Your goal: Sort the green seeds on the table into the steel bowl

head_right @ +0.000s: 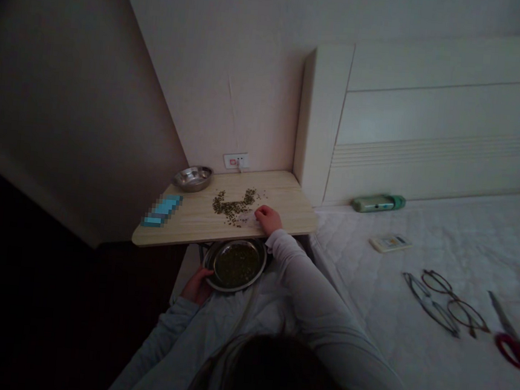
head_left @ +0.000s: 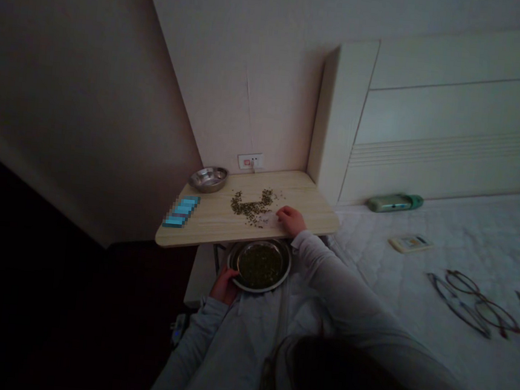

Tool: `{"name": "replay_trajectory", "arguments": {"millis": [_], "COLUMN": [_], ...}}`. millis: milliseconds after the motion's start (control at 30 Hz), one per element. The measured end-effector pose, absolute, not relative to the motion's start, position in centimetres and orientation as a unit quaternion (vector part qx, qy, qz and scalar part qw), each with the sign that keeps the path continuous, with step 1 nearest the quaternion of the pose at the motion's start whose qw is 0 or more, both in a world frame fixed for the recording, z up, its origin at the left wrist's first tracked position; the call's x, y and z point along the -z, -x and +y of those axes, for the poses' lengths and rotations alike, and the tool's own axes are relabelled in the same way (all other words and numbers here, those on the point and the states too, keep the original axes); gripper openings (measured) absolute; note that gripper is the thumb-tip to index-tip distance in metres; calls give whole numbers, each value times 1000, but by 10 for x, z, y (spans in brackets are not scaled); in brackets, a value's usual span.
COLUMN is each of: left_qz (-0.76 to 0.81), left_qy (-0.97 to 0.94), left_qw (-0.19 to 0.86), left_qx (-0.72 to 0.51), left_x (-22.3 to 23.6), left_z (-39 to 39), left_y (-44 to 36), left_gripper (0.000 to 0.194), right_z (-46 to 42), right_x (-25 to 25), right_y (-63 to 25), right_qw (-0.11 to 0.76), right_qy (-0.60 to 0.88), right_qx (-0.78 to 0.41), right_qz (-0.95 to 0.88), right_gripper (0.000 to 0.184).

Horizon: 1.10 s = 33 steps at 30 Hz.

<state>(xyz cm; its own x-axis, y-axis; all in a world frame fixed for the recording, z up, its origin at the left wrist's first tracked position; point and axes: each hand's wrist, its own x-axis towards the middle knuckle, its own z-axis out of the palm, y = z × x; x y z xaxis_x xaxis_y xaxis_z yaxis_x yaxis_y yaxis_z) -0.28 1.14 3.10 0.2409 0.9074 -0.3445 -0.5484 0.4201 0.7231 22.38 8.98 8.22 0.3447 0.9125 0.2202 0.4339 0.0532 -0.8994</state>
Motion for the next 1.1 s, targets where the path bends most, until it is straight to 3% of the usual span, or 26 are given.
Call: {"name": "replay_trajectory", "arguments": {"millis": [1100], "left_qz": [388], "left_qy": [-236], "left_qw": [748], "left_qx": [-484], "left_x": [-32], "left_z": [11], "left_y": [3], "left_gripper": [52], "right_z": [86], "right_x": [-88], "right_y": [-222], "right_qw": [505], "right_qy": [649], "right_qx": [-237], "right_qz": [-517], "right_gripper": [14]}}
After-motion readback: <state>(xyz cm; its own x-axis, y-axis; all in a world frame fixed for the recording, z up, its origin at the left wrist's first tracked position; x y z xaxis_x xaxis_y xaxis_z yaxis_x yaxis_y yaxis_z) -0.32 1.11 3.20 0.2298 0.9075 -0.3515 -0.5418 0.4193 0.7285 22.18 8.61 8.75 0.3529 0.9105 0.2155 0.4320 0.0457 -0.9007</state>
